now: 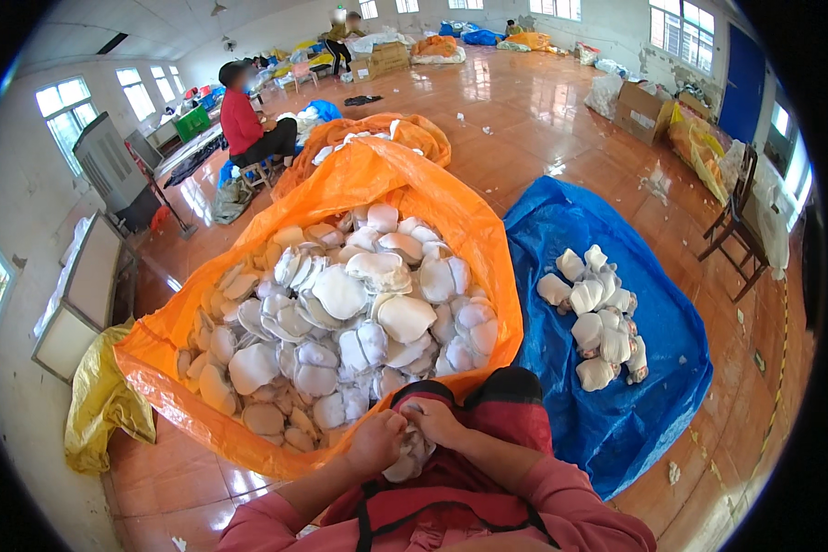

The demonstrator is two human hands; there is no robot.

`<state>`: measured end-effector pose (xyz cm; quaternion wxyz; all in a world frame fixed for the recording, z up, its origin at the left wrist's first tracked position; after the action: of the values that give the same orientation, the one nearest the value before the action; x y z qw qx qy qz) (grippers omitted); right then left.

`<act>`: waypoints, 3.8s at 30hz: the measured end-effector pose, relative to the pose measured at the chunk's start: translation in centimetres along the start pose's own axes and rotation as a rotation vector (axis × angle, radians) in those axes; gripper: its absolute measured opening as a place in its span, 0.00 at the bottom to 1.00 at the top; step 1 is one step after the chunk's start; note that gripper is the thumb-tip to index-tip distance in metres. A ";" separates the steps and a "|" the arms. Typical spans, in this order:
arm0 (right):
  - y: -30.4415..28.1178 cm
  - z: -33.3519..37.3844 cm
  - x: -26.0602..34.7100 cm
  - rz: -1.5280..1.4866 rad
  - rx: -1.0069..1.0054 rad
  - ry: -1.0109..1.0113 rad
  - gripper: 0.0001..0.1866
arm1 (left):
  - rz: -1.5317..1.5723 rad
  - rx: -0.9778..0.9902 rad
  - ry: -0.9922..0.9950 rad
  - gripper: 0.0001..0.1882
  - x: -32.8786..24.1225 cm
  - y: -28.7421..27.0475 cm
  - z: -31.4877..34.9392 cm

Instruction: The person repeatedly picks white fabric pieces from an orange sack, inserts a small white filler into each piece, and closes the opening by hand. The finished pieces are placed onto a blue tarp on the floor. The process continues one at a time for the duration of the clip.

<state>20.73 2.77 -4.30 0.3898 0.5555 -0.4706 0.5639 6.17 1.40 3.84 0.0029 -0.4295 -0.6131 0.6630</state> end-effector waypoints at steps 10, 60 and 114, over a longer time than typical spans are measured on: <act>0.4 0.3 0.5 -0.110 0.018 -0.039 0.13 | 0.038 -0.035 -0.030 0.12 -0.1 1.0 0.6; -1.2 -0.8 0.0 -0.156 -0.035 0.101 0.11 | -0.087 -0.244 -0.120 0.17 -3.3 1.7 -0.3; -1.0 -1.5 -4.7 -0.054 -0.031 -0.003 0.14 | 1.417 0.200 0.070 0.14 -12.5 -10.3 -4.5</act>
<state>21.67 4.83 -8.82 0.4127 0.5628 -0.4648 0.5449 11.21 1.00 19.86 -0.3693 -0.7432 -0.1224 0.5443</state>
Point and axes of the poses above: each hand's wrist, its own z-axis away from the middle knuckle, its own y-axis out of the palm, x = y × z, the point moved 3 cm from there along -z, towards the middle knuckle, and after that the axes turned 5 degrees about -y, right-handed, at the moved point
